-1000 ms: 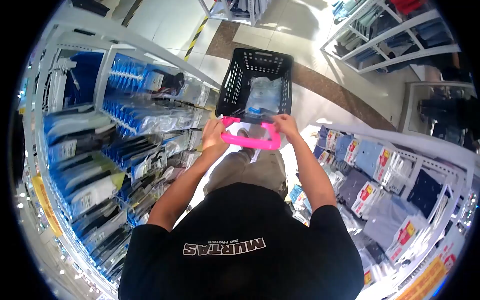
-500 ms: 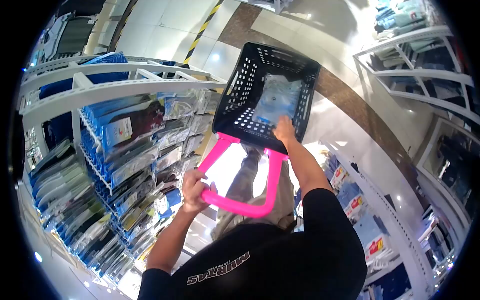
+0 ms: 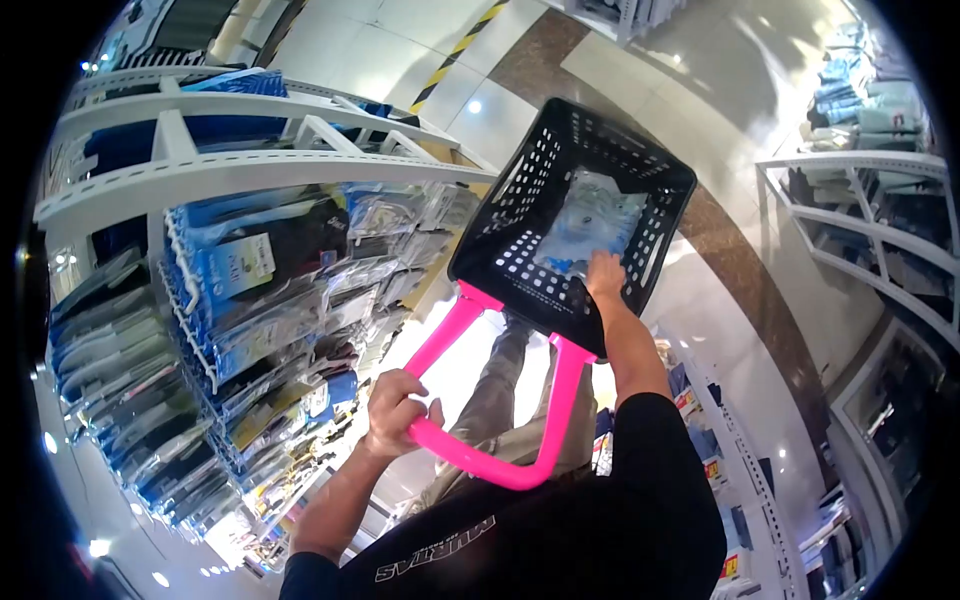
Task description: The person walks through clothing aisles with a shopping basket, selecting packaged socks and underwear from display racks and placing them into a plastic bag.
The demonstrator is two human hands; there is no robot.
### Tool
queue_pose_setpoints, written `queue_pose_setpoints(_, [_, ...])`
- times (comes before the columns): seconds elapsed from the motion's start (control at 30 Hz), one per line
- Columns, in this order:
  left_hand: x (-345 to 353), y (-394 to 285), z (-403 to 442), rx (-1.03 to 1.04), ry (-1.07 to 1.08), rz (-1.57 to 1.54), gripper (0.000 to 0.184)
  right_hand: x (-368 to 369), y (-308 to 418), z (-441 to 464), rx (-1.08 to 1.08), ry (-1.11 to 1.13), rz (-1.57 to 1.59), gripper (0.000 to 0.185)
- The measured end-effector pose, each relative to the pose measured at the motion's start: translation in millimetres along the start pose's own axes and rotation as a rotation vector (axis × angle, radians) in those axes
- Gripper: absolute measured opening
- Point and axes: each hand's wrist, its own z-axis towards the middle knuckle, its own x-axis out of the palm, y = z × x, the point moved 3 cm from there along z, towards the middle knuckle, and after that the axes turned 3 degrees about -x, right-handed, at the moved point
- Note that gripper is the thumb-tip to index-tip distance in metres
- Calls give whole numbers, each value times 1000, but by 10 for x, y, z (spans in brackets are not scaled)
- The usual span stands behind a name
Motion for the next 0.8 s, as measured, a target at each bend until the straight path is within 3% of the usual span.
queue_pose_setpoints(0.07, [-8,-35,-5,6,-24,-1,24,-400,53,25,2,-114,151,21])
queue_pose_setpoints(0.1, [-30,-19,-22,-8,1,4,22,-458,58,75,-106,-242,153,22])
queue_pose_setpoints(0.2, [-110,-90,1,-43,50,-15,23,-1191,281,111,-43,-27,125,24])
queue_pose_setpoints(0.27, [-176,-183,24,-89,168,7,22,-1633,391,-1,-150,-90,173,24])
queue_pose_setpoints(0.33, [-407,-300,103,-155,413,-129,64,-2093,584,-205,-219,-131,200,23])
queue_pose_setpoints(0.43, [-624,-463,218,-211,594,-302,80,-3046,1153,-595,-279,-143,206,22])
queue_pose_setpoints(0.53, [-553,-622,442,-374,243,-463,79,-3703,1596,-1019,-397,-169,194,22])
queue_pose_setpoints(0.6, [-397,-634,643,-183,-4,-209,77,-4122,1914,-1306,-426,-160,129,21])
queue_pose_setpoints(0.67, [-221,-631,759,-197,-71,-107,72,-4380,2096,-1496,-509,-227,152,22])
queue_pose_setpoints(0.7, [-193,-635,825,-195,-130,-91,52,-4514,2184,-1610,-518,-259,184,22])
queue_pose_setpoints(0.8, [-137,-321,828,-171,-273,-91,24,-4866,2341,-1855,-554,-388,280,21])
